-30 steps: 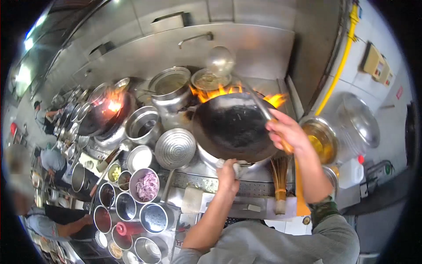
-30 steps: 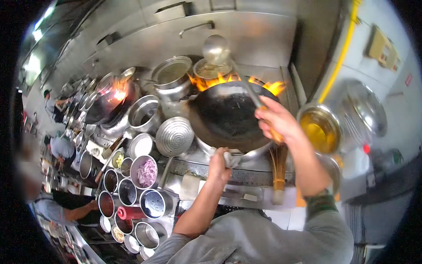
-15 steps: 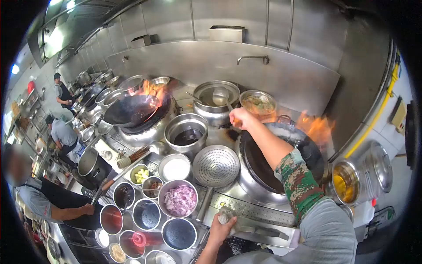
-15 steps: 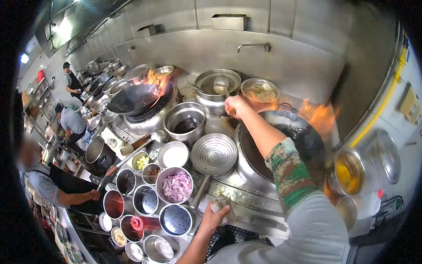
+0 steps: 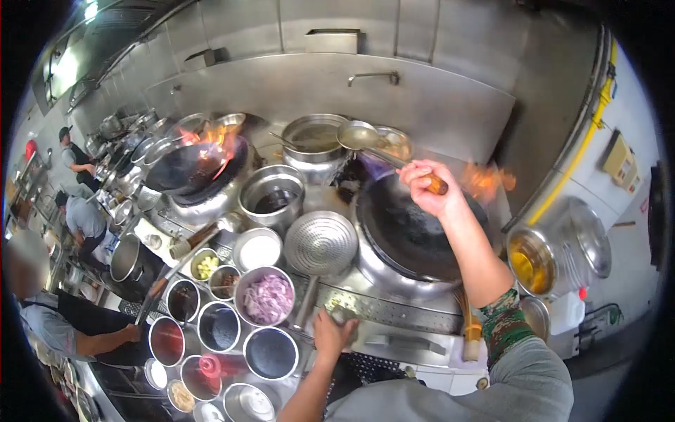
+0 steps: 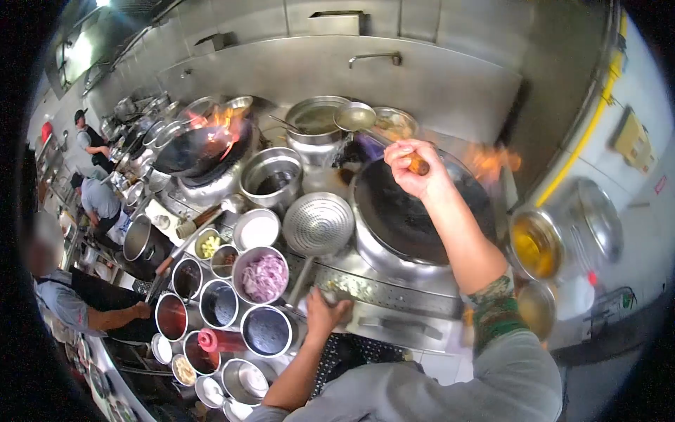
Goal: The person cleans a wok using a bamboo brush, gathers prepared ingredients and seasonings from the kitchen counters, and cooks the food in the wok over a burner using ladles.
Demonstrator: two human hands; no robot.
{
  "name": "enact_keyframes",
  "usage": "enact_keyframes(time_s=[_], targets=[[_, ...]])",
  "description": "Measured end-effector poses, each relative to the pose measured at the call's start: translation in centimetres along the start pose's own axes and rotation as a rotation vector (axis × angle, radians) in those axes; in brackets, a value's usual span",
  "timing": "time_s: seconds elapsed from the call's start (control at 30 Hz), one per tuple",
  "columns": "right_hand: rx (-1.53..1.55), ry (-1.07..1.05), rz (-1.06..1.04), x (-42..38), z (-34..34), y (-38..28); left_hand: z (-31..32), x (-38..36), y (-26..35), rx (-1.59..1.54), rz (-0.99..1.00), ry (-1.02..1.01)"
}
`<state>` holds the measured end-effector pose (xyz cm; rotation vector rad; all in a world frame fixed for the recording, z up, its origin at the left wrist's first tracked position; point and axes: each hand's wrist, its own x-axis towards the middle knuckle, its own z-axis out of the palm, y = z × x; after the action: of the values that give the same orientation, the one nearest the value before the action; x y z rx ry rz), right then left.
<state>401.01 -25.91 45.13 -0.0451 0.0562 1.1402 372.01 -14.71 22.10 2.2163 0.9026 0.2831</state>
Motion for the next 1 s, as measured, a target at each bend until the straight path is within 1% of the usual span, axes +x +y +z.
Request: enact_keyframes(time_s=[0.03, 0.07, 0.1, 0.13, 0.2, 0.23, 0.27, 0.33, 0.37, 0.4, 0.47, 0.53, 0.57, 0.6, 0.63, 0.67, 0.73, 0.77, 0.8, 0.87, 0.9, 0.93, 1.0], targets=[[-0.045, 0.065, -0.014, -2.4, 0.2, 0.1, 0.1, -0.4, 0.4, 0.053, 0.181, 0.15], [-0.087, 0.126, -0.028, -4.4, 0.2, -0.3, -1.0, -0.8, 2.7, 0.076, 0.307, 0.235], [-0.161, 0.164, -0.066, -6.2, -0.3, -0.9, -1.4, -1.1, 4.7, 0.02, 0.408, 0.265], [-0.149, 0.17, -0.082, -7.8, -0.6, -1.4, -1.6, -1.4, 6.6, -0.037, 0.508, 0.29], [-0.256, 0.253, -0.037, -11.5, -1.4, -2.3, -1.7, -2.1, 10.9, -0.067, 0.639, 0.259], [-0.34, 0.301, -0.098, -13.1, -1.8, -2.5, -1.3, -2.4, 13.1, -0.048, 0.673, 0.256], [-0.329, 0.307, -0.11, -14.7, -2.1, -2.8, -1.1, -2.6, 14.9, -0.027, 0.719, 0.219], [-0.619, 0.465, -0.11, -17.4, -2.6, -3.5, 0.4, -2.7, 17.7, -0.025, 0.777, 0.169], [-0.641, 0.517, -0.118, -18.6, -2.9, -3.8, 1.4, -2.8, 18.6, -0.021, 0.782, 0.164], [-0.635, 0.515, -0.123, -19.7, -3.1, -4.1, 2.6, -2.6, 19.2, -0.038, 0.822, 0.152], [-0.951, 0.63, -0.176, -22.0, -3.6, -4.6, 4.3, -2.0, 19.8, -0.052, 0.864, 0.134], [-0.993, 0.658, -0.178, -24.2, -4.1, -5.2, 5.3, -1.5, 19.9, 0.017, 0.773, -0.006], [-1.107, 0.659, -0.177, -25.4, -4.0, -5.2, 5.3, -1.7, 20.1, 0.01, 0.816, 0.055], [-1.223, 0.661, -0.174, -26.3, -3.8, -5.0, 5.1, -1.9, 20.1, 0.011, 0.819, 0.056], [-1.34, 0.711, -0.178, -27.3, -3.1, -4.4, 4.9, -2.1, 20.1, 0.011, 0.826, 0.049], [-1.342, 0.709, -0.183, -27.9, -3.1, -4.6, 4.8, -2.1, 20.3, 0.01, 0.832, 0.042], [-1.836, 0.734, -0.083, -29.1, -3.6, -4.8, 4.7, -2.1, 20.5, 0.013, 0.832, 0.053], [-2.105, 0.86, -0.102, -29.1, -3.8, -4.2, 4.9, -2.1, 20.5, 0.017, 0.838, 0.046], [-2.114, 0.856, -0.105, -28.8, -4.1, -3.7, 5.0, -1.8, 20.8, 0.019, 0.849, 0.046], [-2.255, 0.798, -0.258, -27.4, -5.0, -3.1, 4.9, -1.7, 21.0, 0.025, 0.83, 0.03], [-1.86, 0.722, -0.282, -26.0, -4.8, -2.9, 4.8, -1.9, 20.8, 0.034, 0.803, -0.002], [-1.863, 0.721, -0.276, -24.7, -4.4, -2.9, 4.6, -2.2, 20.6, 0.032, 0.798, -0.002], [-1.344, 0.447, -0.28, -21.4, -3.4, -2.9, 3.1, -2.5, 20.8, -0.084, 0.894, 0.152]])
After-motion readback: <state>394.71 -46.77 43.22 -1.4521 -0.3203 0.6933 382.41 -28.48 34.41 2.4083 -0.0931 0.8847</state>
